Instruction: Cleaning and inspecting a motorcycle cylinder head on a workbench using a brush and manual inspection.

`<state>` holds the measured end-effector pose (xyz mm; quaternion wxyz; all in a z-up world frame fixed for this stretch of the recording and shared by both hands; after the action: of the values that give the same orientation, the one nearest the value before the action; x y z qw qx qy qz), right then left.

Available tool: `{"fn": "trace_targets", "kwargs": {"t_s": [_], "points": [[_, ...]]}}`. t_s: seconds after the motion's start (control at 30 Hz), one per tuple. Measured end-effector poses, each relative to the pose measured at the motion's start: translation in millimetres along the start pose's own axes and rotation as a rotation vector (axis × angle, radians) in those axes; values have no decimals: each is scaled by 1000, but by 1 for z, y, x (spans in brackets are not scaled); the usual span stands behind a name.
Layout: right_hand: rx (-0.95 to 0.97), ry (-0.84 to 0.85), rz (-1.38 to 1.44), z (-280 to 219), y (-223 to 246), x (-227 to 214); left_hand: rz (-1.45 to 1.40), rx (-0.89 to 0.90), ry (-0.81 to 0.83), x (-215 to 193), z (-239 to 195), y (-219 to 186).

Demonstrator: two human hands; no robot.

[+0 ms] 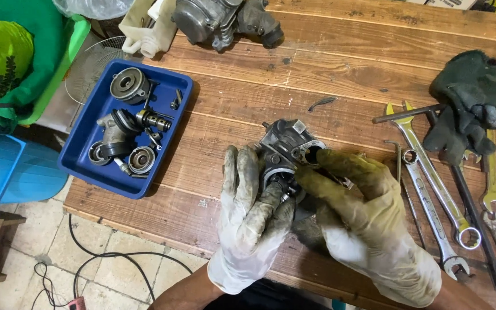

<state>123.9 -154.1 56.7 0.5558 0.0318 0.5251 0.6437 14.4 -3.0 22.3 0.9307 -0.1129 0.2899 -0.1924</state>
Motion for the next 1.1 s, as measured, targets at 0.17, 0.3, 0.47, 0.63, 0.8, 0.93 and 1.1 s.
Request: {"fn": "trace_targets", "kwargs": {"t_s": [0.17,0.3,0.47,0.63,0.8,0.93,1.1], "points": [[-141,-82,-263,-16,-18,4,-7,-25,75,-6,6,-3],[-124,-80,-178,-10,-13,4,-136,-46,94,-5,-4,6],[-150,-87,-247,-13,-14,5,-86,78,72,-10,-1,7],[-252,-86,-292,-12,-17,4,-82,-72,127,-12,-2,8],[-204,-34,-282,5,-8,2,-68,-94,95,-11,2,7],[-186,-28,-197,12,-5,1,-141,-211,116,-15,0,7],[-159,21,-177,14,-9,-1,-28,-96,90,-12,9,5]]}}
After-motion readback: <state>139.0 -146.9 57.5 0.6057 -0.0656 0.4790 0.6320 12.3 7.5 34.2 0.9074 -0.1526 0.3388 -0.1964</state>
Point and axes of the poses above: each hand's wrist, its own z-axis towards the middle knuckle, its own x-axis out of the palm, y = z × x, the point moved 1 cm from there along z, towards the middle knuckle, and after that the axes turned 1 degree about x, right-handed, at the moved point
